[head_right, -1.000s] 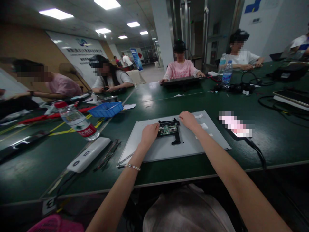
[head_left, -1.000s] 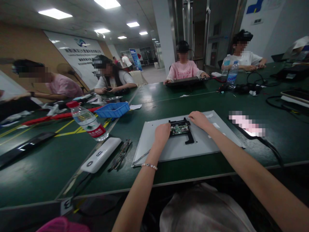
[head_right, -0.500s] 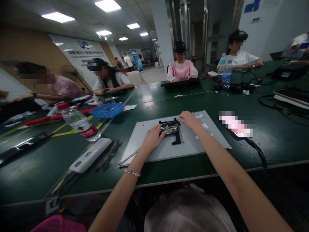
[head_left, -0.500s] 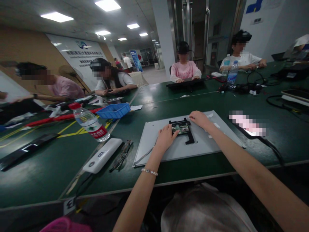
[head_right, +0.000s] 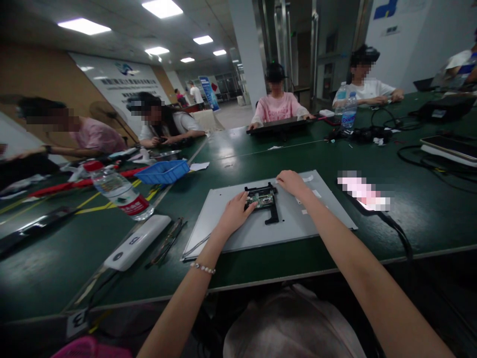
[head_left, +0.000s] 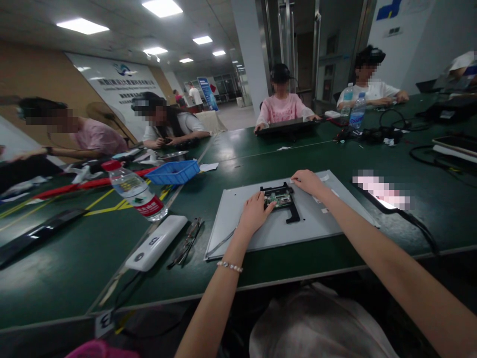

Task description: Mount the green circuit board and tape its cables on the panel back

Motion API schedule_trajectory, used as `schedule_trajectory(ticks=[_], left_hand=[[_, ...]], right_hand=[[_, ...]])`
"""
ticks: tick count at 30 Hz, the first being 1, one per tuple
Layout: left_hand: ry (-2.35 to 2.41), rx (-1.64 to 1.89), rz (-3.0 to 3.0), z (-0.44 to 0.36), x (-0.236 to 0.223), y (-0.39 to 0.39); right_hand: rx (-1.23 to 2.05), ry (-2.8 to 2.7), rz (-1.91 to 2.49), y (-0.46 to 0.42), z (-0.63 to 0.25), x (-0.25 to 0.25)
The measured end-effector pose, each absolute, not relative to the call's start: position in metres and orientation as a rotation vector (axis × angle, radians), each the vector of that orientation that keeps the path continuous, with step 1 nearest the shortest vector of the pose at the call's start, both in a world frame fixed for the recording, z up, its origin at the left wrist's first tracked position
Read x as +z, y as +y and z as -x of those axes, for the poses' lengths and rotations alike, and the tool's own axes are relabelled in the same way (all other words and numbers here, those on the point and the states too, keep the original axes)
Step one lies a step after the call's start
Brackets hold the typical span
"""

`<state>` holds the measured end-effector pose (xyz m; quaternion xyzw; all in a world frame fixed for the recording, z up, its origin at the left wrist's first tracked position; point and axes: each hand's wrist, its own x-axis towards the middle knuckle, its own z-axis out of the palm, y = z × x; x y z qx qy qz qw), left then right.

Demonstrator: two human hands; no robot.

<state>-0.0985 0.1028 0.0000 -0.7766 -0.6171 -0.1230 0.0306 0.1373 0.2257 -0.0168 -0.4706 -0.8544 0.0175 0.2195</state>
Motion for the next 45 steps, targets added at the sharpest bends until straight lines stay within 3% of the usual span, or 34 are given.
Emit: schedule_trajectory(ticks=[25, 45], left_hand=[[-1.888, -0.422, 2.389, 0.099, -0.003, 0.102], [-1.922, -0.422, 2.384, 0.097, -0.001, 0.099]], right_hand=[[-0.054, -2.428, 1.121, 0.203, -0.096, 0.002], [0.239, -2.418, 1.092, 0.218, -0.094, -0.014]])
